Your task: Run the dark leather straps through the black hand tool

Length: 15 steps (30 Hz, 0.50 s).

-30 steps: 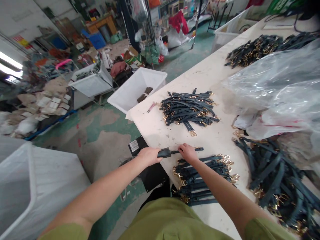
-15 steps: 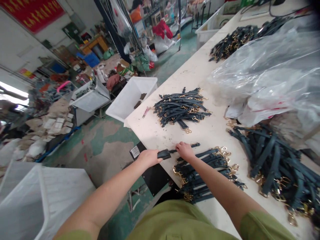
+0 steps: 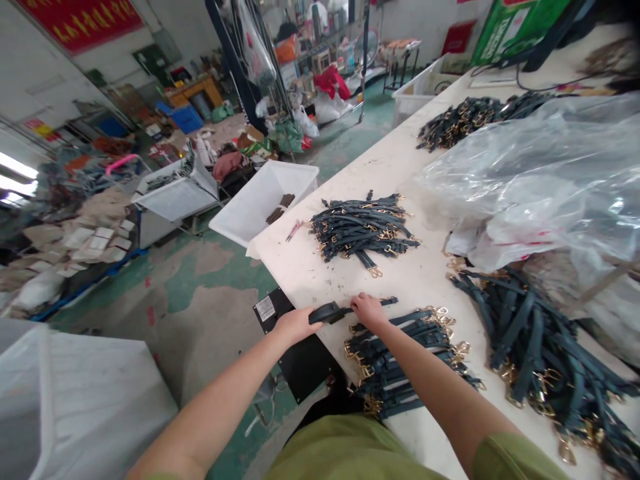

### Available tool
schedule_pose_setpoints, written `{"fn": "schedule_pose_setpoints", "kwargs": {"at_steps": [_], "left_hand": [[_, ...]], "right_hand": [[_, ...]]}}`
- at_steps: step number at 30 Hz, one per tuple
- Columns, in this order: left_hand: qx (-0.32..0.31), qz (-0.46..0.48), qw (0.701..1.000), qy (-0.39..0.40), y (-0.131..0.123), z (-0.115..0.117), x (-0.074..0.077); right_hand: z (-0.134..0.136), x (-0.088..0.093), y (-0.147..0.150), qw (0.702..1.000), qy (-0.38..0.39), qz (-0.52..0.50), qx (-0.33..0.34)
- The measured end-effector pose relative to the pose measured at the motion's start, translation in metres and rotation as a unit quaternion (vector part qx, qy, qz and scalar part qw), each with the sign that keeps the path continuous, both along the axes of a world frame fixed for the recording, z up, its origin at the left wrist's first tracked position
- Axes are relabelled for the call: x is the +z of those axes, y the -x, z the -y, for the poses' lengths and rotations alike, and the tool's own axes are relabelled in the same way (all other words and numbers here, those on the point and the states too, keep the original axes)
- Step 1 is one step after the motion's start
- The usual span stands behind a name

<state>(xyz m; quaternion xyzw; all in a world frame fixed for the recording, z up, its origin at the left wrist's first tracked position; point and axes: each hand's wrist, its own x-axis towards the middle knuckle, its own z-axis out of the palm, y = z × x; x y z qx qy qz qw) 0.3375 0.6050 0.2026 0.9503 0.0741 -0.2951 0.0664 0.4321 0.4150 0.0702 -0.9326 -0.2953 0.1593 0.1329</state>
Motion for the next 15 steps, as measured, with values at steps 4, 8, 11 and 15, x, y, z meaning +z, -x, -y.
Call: {"fn": "schedule_pose_setpoints", "kwargs": {"at_steps": [4, 8, 11, 15], "left_hand": [[0.058, -0.002, 0.998, -0.02, 0.011, -0.029, 0.014], [0.092, 0.008, 0.996, -0.003, 0.02, -0.042, 0.025], [0.091, 0.026, 0.995, 0.04, 0.019, -0.042, 0.026], [0.116, 0.041, 0.991, 0.058, 0.008, -0.047, 0.026]], "right_hand": [[0.003, 0.004, 0.0, 1.0, 0.024, -0.003, -0.001], [0.025, 0.006, 0.008, 0.998, 0.06, -0.015, 0.023], [0.037, 0.01, 0.001, 0.99, 0.095, -0.058, 0.086], [0.017, 0.039, -0.061, 0.995, 0.074, -0.037, 0.06]]}}
